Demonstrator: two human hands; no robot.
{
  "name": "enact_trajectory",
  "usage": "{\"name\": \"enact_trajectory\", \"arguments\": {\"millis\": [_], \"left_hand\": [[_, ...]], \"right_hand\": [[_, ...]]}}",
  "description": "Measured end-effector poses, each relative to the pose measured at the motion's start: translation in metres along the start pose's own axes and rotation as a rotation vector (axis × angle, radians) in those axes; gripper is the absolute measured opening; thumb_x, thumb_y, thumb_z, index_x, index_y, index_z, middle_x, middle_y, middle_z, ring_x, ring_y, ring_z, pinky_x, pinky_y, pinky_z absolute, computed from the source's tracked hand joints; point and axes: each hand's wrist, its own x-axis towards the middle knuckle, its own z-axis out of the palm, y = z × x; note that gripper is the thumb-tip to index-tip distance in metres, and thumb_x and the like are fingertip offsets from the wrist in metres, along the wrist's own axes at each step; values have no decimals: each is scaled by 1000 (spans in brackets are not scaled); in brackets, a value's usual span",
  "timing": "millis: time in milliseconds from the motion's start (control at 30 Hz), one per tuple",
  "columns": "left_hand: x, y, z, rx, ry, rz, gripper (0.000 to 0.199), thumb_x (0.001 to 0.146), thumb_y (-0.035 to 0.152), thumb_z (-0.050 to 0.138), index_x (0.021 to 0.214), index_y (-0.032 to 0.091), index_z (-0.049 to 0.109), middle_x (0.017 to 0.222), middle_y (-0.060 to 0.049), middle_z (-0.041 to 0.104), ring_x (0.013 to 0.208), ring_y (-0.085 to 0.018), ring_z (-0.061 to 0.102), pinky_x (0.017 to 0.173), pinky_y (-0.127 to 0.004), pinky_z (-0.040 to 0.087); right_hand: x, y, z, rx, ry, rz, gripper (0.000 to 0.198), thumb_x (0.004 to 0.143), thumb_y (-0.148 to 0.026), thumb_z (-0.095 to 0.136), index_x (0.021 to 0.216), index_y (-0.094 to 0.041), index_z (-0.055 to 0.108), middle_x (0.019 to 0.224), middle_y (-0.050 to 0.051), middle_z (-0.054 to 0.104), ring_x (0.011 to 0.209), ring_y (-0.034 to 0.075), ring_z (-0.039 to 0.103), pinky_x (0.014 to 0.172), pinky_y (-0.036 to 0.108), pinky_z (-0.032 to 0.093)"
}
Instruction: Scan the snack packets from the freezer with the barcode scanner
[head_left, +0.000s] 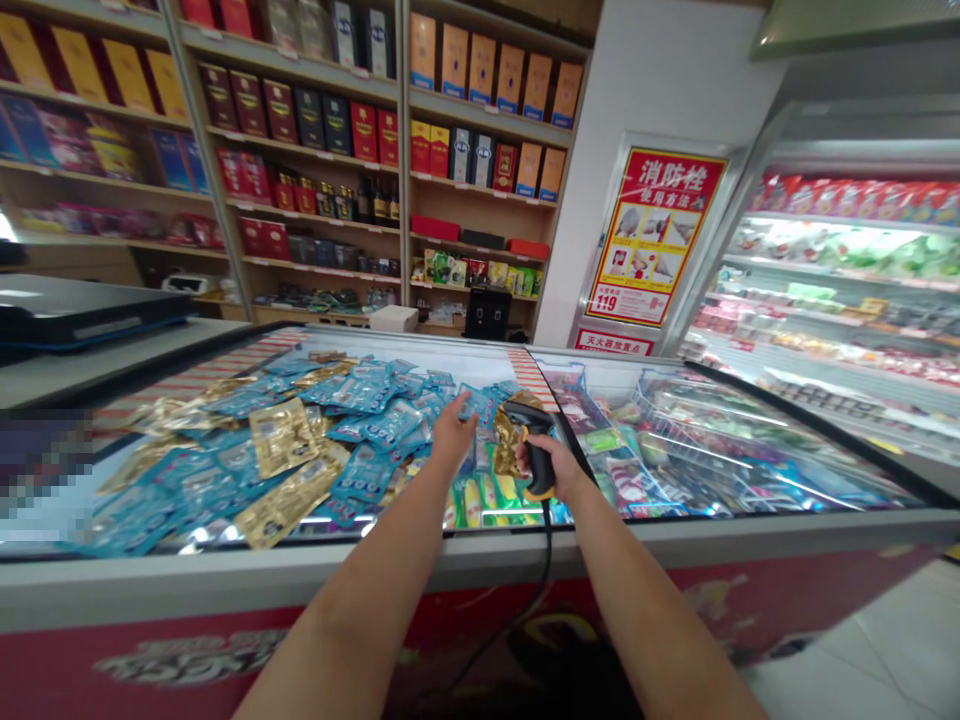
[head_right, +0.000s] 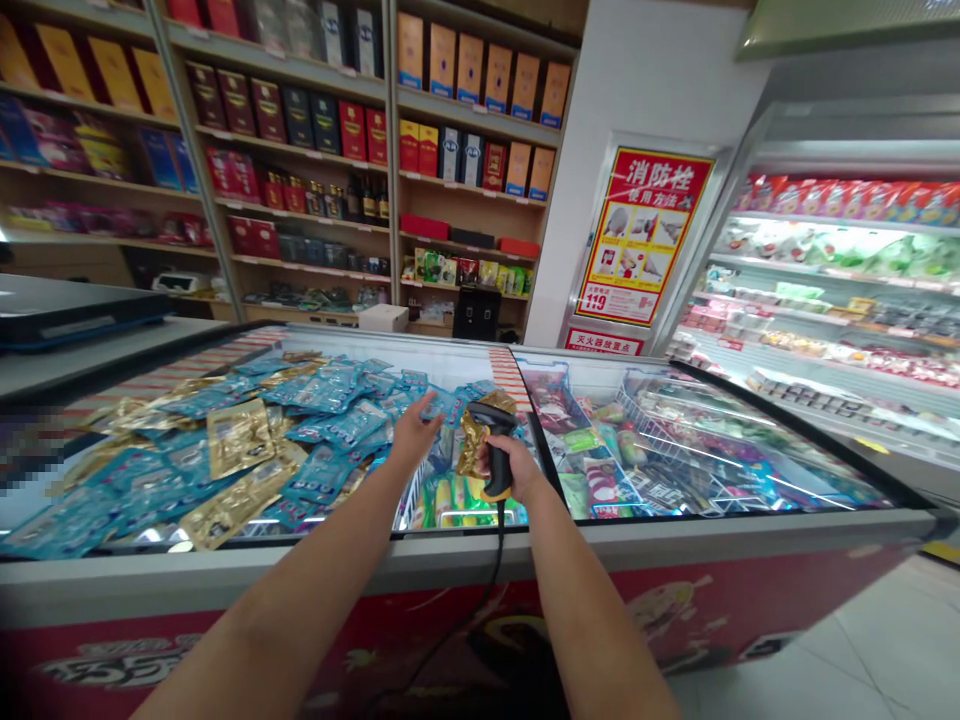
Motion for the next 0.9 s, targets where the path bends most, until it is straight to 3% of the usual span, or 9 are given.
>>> {"name": "enact_trajectory", "arguments": {"millis": [100, 200, 333, 600, 767, 900], "left_hand": [[-3, 6, -2, -8, 7, -32, 67, 75, 28, 61, 137, 19, 38, 89, -3, 66, 70, -15, 61, 71, -30, 48], [-4, 6, -1, -89, 11, -36, 68, 76, 29, 60, 137, 17, 33, 74, 1, 62, 65, -14, 59, 65, -26, 47], [-2, 2, 1, -108, 24, -78, 43, 76, 34, 60, 114, 16, 49, 80, -3, 64, 69, -15, 61, 64, -26, 46], [0, -1, 2, 39, -26, -39, 17, 81, 33, 53, 88, 18, 58, 79, -3, 66, 72, -17, 62, 67, -28, 45], [-1, -1, 2, 44, -28, -35, 19, 80, 29, 55, 97, 19, 60, 84, -2, 67, 77, -17, 63, 72, -29, 46], [-1, -1, 3, -10, -28, -68, 46, 74, 22, 63, 118, 18, 50, 95, -6, 67, 81, -17, 63, 76, -29, 48]], "right_hand": [[0, 0, 0, 1, 3, 0, 17, 68, -31, 64, 71, -14, 61, 63, 3, 63, 52, 12, 56, 50, 22, 43], [-1, 0, 1, -14, 1, -28, 18, 68, -31, 64, 73, -14, 61, 64, 3, 63, 52, 12, 56, 50, 22, 43], [-3, 0, 4, -44, 3, -53, 20, 66, -32, 64, 74, -14, 62, 62, 3, 63, 51, 12, 55, 49, 22, 42], [-3, 2, 2, -87, -23, -81, 23, 66, -36, 65, 68, -13, 62, 59, 4, 63, 53, 13, 55, 51, 23, 41], [0, 5, -1, -99, -49, -104, 20, 69, -34, 63, 70, -14, 63, 59, 3, 63, 51, 12, 54, 51, 24, 41], [3, 5, -3, -130, -50, -85, 23, 71, -35, 60, 65, -12, 63, 58, 5, 62, 51, 12, 54, 52, 23, 41]]}}
